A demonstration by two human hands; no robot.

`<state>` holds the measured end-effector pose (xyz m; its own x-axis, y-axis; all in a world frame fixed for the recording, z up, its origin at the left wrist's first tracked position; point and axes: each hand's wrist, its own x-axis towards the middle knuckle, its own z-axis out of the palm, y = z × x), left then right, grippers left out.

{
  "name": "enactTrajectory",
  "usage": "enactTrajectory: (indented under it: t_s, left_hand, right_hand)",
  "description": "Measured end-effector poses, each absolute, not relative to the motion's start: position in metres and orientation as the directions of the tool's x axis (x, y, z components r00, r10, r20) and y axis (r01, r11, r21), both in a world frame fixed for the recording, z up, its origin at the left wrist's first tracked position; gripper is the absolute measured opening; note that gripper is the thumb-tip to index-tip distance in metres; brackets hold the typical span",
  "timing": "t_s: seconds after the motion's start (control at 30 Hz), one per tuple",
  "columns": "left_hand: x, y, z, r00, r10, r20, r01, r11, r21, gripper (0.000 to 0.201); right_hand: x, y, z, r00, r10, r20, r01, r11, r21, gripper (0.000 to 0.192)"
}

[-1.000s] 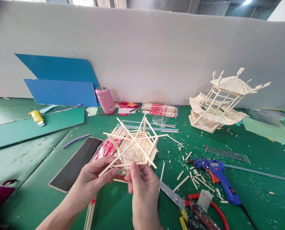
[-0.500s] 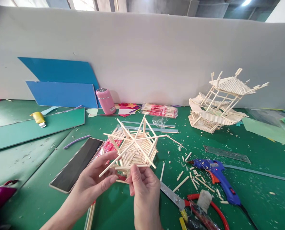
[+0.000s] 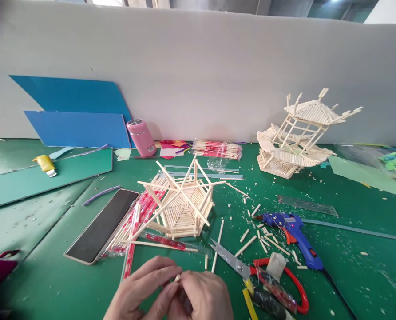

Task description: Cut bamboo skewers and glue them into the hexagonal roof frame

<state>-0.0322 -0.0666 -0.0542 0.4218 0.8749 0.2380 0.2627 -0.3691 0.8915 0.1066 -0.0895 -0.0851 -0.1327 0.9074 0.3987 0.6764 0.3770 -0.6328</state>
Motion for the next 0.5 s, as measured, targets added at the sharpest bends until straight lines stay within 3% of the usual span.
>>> enactTrajectory:
  t_s: [0.07, 0.17, 0.3, 0.4, 0.5]
  left_hand:
    - [-0.027, -0.065, -0.056, 0.46, 0.868, 0.185, 0.229, -0.318, 0.92, 0.02]
    - [-0.02, -0.066, -0.057, 0.411, 0.903, 0.121, 0.213, -0.225, 0.951, 0.015]
    - [-0.014, -0.063, -0.056, 0.281, 0.953, -0.112, 0.086, 0.091, 0.992, 0.014]
    - [-0.008, -0.058, -0.054, 0.28, 0.919, -0.276, -0.099, 0.314, 0.944, 0.019]
    - [-0.002, -0.056, -0.053, 0.29, 0.877, -0.384, -0.228, 0.453, 0.862, 0.022]
  right_hand:
    - [0.111, -0.09, -0.083, -0.181, 0.906, 0.383, 0.7, 0.392, -0.597, 0.021]
    - [0.12, -0.093, -0.076, -0.172, 0.943, 0.284, 0.674, 0.323, -0.664, 0.02]
    - [0.154, -0.107, -0.069, -0.13, 0.986, 0.103, 0.686, 0.165, -0.708, 0.014]
    - [0.199, -0.125, -0.074, -0.016, 0.99, 0.142, 0.812, 0.096, -0.576, 0.006]
    - [0.24, -0.142, -0.088, 0.015, 0.985, 0.17, 0.924, 0.051, -0.379, 0.023]
